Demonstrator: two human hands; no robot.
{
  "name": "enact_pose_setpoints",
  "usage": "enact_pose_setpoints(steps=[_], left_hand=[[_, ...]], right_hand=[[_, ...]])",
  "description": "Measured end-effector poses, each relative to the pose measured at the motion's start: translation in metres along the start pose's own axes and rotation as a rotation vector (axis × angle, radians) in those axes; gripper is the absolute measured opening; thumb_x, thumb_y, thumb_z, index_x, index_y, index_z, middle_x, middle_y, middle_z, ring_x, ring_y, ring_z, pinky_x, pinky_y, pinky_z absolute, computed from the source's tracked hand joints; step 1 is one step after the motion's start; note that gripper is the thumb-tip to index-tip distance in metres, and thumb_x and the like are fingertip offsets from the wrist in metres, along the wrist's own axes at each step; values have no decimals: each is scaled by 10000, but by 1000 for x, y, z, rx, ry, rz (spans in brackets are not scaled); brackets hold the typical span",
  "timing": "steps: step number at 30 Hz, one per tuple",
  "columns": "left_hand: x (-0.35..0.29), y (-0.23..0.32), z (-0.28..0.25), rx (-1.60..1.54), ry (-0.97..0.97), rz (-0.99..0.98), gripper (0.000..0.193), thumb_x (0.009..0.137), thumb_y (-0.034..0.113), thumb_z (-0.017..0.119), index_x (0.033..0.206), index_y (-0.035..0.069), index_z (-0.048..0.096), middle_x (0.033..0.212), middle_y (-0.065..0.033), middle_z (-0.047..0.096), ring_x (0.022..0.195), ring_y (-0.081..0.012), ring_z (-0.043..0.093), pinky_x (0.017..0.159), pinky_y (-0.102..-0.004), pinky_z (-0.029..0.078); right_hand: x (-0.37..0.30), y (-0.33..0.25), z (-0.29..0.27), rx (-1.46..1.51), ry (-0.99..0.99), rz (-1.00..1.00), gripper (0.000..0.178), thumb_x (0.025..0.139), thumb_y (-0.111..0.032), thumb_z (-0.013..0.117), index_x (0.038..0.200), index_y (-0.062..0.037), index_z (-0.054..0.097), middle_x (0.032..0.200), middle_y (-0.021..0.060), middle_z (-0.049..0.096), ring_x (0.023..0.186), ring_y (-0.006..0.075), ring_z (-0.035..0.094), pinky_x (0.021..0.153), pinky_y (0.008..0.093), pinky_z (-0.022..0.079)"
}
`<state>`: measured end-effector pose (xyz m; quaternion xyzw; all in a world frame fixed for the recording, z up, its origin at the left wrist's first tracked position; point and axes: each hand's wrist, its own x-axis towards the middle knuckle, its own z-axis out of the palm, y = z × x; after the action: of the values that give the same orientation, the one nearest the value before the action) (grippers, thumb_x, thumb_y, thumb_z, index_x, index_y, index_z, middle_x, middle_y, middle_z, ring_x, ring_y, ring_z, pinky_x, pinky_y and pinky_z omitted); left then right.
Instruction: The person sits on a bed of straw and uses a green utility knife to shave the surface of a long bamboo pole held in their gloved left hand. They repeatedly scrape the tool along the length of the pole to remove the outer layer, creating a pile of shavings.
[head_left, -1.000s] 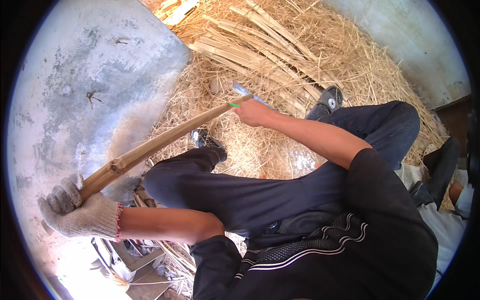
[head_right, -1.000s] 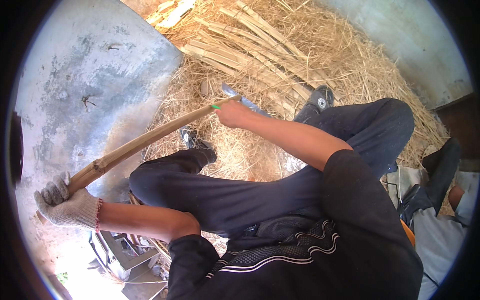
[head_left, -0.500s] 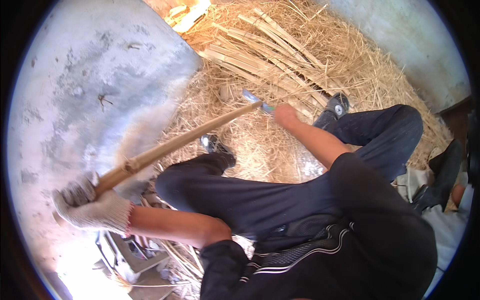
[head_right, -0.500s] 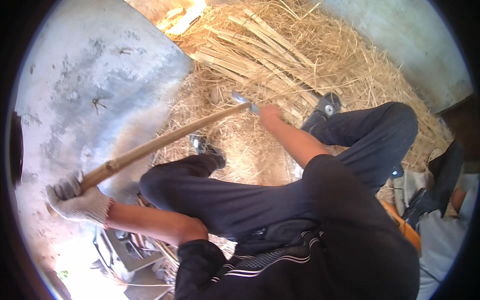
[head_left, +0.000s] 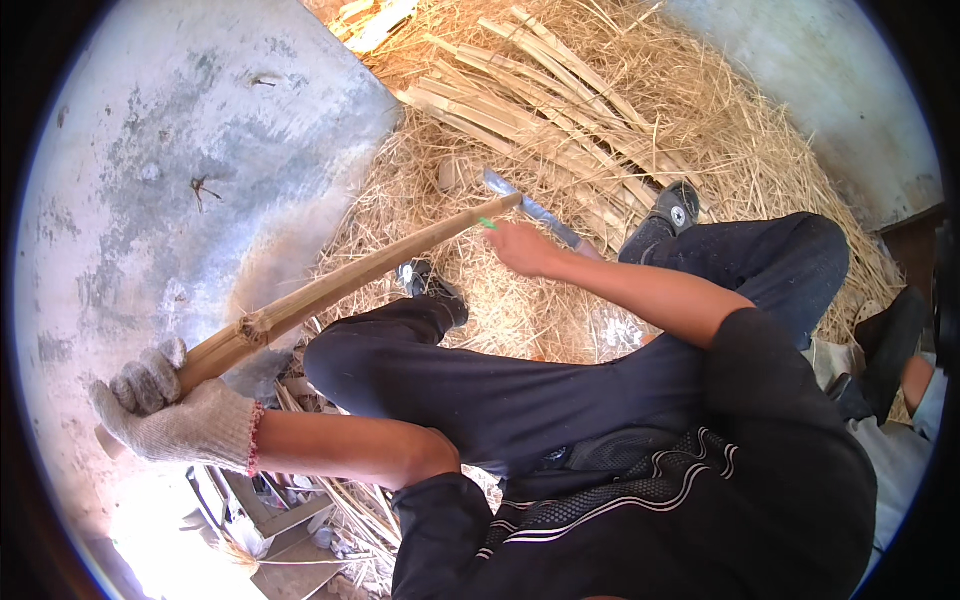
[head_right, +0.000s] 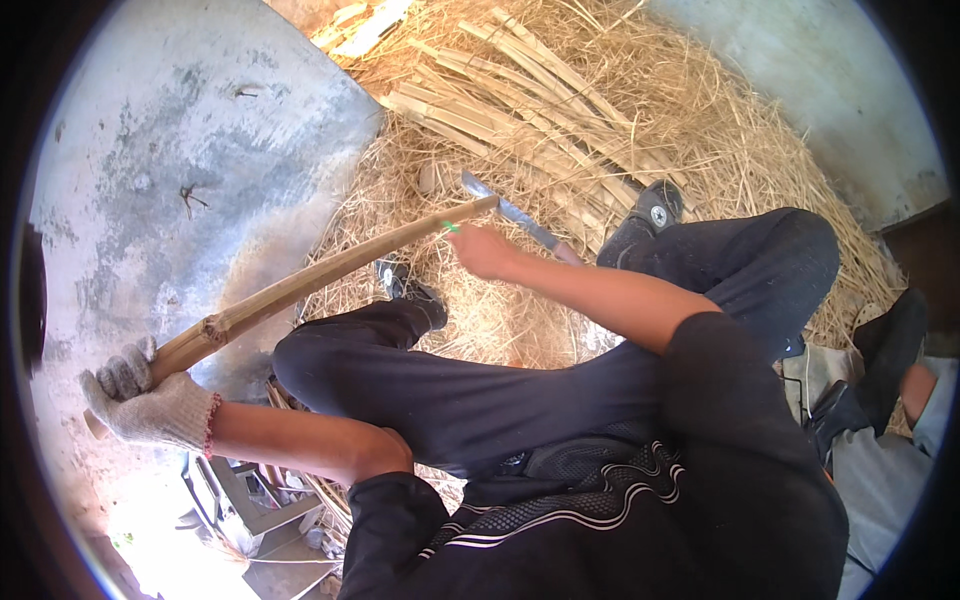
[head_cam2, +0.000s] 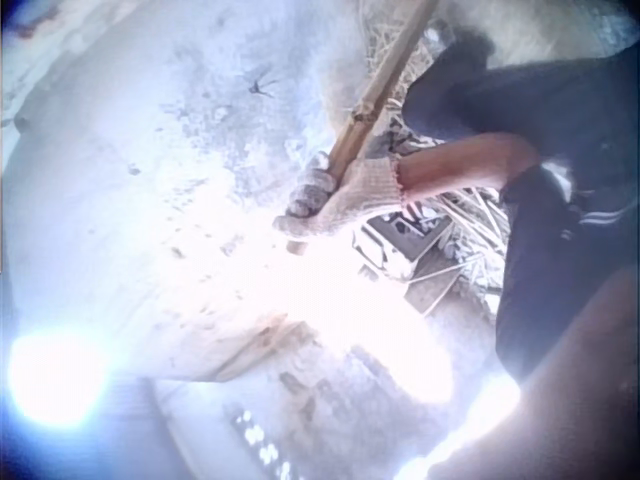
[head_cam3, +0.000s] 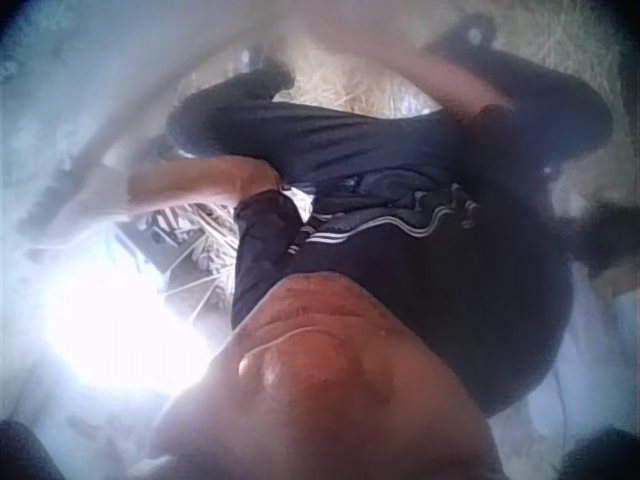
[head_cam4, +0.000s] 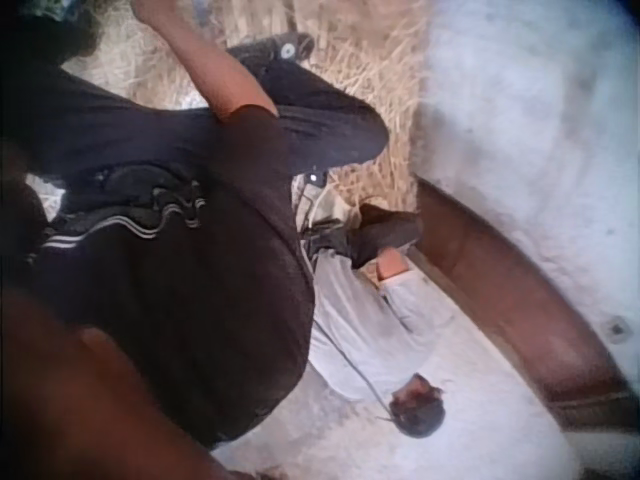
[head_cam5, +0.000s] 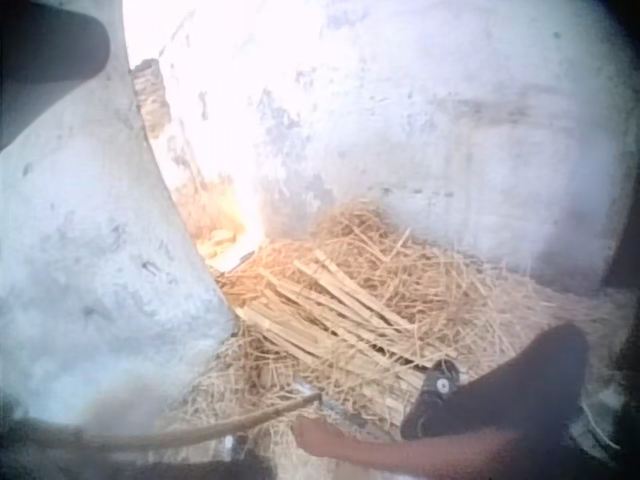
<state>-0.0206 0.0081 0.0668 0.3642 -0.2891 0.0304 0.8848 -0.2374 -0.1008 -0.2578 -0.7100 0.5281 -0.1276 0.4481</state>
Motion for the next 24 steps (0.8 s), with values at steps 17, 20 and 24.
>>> enact_pose_setpoints(steps=[17, 20, 24], left_hand=[[-8, 0, 9, -38, -71, 44, 452, 897, 142, 595, 558, 188, 300, 487, 43, 267, 391, -80, 233, 382, -276, 272], [-13, 4, 10, 21, -41, 104, 448, 894, 127, 592, 557, 188, 304, 489, 41, 263, 388, -79, 231, 376, -279, 273], [-14, 3, 14, -2, 6, 89, 454, 884, 116, 598, 548, 190, 301, 485, 39, 264, 379, -82, 223, 371, -280, 272]], right_hand=[[39, 81, 4, -264, 182, 49, 476, 1038, -368, 293, 1146, 0, 575, 964, 225, 652, 899, 355, 659, 834, 513, 520], [29, 58, -8, -148, 0, 158, 484, 1040, -375, 287, 1123, 1, 580, 951, 218, 651, 913, 358, 654, 852, 514, 512], [29, 62, -6, -139, 17, 173, 465, 1035, -375, 314, 1097, -5, 588, 939, 213, 650, 928, 347, 652, 851, 490, 516]])
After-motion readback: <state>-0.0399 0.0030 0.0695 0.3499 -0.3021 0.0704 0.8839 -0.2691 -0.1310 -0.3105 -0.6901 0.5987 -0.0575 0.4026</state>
